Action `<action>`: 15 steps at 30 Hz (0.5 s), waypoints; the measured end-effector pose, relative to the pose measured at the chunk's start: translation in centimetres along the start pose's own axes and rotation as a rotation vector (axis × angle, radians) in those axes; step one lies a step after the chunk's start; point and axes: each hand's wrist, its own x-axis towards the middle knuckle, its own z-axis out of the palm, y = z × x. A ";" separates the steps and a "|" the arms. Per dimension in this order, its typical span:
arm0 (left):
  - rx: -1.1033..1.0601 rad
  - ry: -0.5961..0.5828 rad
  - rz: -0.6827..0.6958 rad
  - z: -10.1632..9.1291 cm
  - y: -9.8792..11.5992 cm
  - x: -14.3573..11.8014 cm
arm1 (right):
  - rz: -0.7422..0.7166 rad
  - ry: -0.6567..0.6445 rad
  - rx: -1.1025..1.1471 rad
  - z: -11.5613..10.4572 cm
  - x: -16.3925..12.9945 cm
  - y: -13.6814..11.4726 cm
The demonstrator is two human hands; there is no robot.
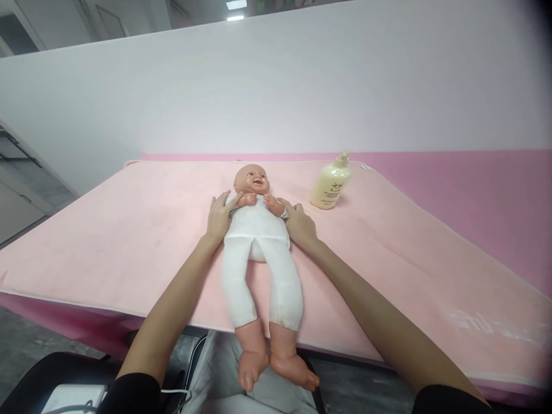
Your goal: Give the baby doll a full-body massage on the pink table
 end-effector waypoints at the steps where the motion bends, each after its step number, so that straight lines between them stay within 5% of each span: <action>1: -0.005 -0.002 0.004 0.0 0.0 0.0 | 0.000 -0.016 -0.033 -0.2 -0.1 -0.3; 9: -0.196 0.019 -0.047 -0.3 -0.4 -0.3 | 0.018 0.022 0.030 0.0 -0.3 0.2; 15: -0.531 0.248 -0.301 0.0 -1.0 -0.4 | 0.088 0.249 0.655 1.4 0.5 2.1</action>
